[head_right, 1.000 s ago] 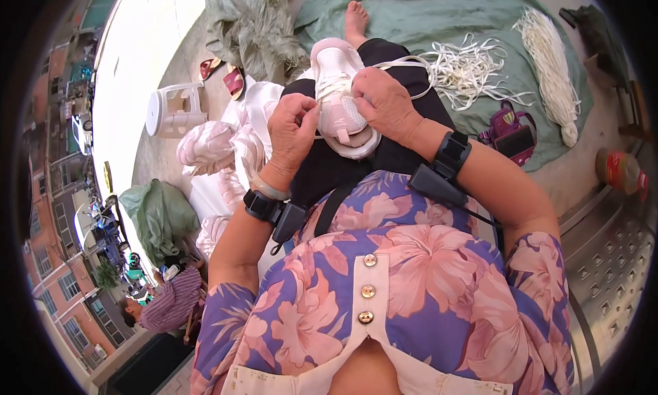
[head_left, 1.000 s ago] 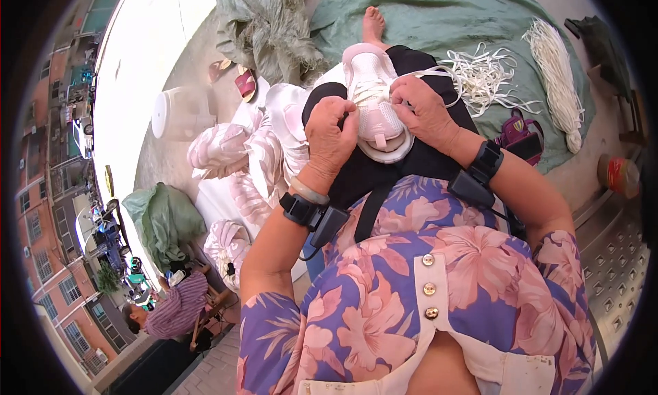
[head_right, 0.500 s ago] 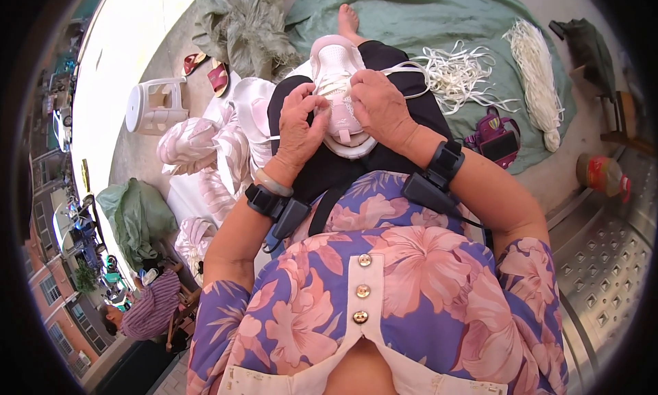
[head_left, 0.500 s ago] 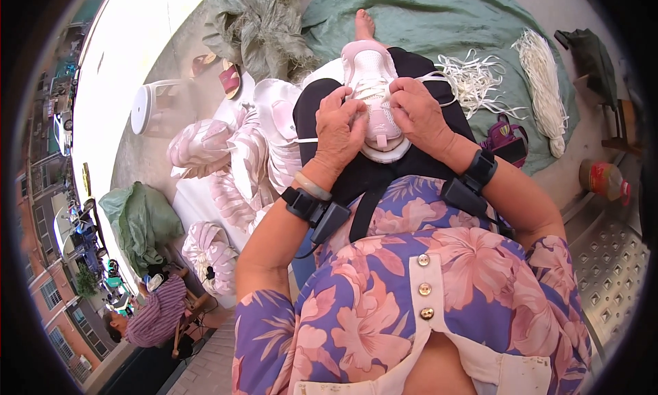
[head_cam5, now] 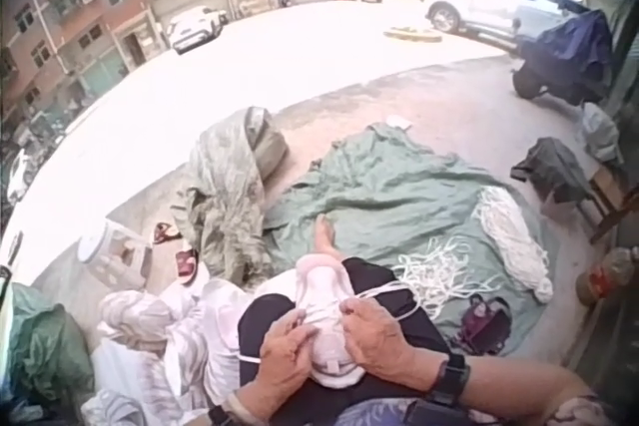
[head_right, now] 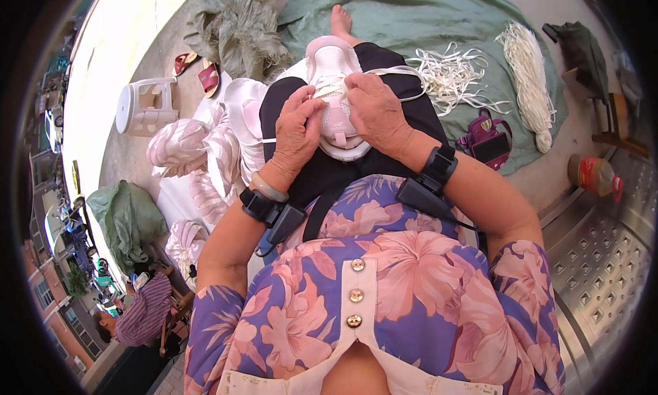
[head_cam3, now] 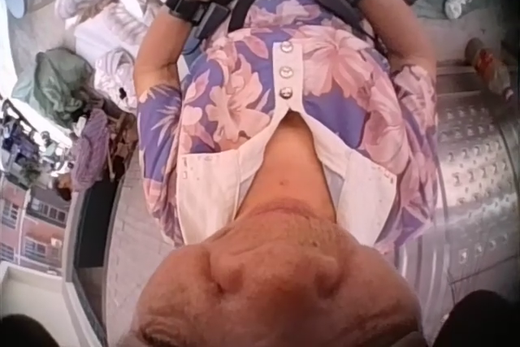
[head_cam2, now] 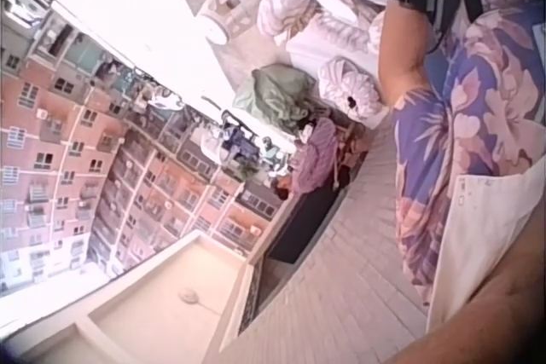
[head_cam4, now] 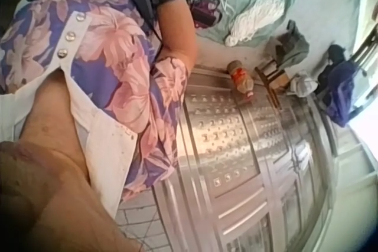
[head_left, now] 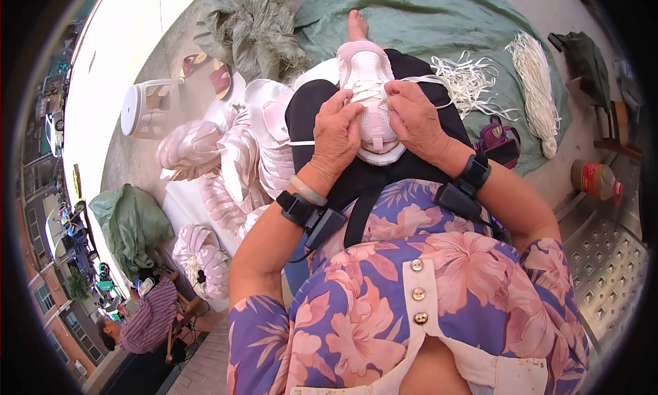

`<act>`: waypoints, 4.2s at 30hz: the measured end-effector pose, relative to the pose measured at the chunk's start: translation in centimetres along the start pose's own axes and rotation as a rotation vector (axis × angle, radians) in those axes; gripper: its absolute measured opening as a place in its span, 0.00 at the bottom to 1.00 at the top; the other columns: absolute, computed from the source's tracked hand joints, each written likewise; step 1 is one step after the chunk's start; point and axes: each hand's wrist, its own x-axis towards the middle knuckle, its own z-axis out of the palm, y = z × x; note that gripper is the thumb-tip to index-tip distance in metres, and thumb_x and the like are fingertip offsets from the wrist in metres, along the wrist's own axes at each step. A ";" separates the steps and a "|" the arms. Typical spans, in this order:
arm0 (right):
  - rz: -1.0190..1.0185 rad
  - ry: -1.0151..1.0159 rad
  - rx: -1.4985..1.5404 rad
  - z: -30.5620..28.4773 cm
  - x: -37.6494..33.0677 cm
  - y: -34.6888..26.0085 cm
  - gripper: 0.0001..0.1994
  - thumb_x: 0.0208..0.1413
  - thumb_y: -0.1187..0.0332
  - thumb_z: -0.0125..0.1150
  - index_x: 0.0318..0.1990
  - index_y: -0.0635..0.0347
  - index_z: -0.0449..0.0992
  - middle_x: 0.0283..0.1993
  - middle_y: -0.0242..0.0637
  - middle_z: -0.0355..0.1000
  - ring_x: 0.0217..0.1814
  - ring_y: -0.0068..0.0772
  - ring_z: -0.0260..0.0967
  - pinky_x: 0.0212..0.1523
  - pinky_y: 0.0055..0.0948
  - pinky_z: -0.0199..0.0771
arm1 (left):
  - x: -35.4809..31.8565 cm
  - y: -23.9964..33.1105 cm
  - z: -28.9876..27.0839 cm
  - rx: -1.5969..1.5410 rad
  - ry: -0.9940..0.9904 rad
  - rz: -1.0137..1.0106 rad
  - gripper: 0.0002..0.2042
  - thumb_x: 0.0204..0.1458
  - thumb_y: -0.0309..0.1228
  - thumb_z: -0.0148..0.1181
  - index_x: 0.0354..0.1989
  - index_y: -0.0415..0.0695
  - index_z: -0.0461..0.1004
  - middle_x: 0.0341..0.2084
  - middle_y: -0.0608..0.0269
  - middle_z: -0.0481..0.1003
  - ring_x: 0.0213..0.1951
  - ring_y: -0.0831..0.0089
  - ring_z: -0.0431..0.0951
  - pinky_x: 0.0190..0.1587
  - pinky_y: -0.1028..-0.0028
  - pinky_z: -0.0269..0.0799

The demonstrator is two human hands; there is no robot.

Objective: The recorder is lacing white shoes in a manual assembly process.

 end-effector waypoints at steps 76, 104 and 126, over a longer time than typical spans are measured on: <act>0.307 -0.370 -0.141 -3.4 -0.9 2.6 0.12 0.52 0.58 0.51 0.27 0.55 0.74 0.20 0.34 0.69 0.25 0.39 0.66 0.33 0.33 0.61 | -2.9 -5.0 -12.4 1.003 -0.304 0.088 0.04 0.40 0.27 0.51 0.24 0.41 0.69 0.39 0.58 0.68 0.44 0.60 0.65 0.54 0.52 0.51; -0.127 -0.325 -0.568 -21.0 -4.6 8.4 0.07 0.47 0.74 0.52 0.36 0.59 0.69 0.24 0.38 0.64 0.25 0.42 0.64 0.29 0.34 0.64 | -4.6 -7.6 -19.3 0.591 0.000 -0.167 0.05 0.49 0.28 0.54 0.32 0.43 0.74 0.21 0.50 0.73 0.26 0.54 0.74 0.29 0.65 0.67; 1.136 -0.382 1.051 -5.9 -2.1 2.9 0.06 0.55 0.66 0.50 0.33 0.58 0.70 0.23 0.27 0.66 0.19 0.15 0.62 0.19 0.14 0.64 | 0.8 1.4 -5.5 -0.746 -0.614 -1.015 0.10 0.56 0.35 0.47 0.30 0.41 0.67 0.14 0.65 0.69 0.12 0.78 0.69 0.13 0.84 0.64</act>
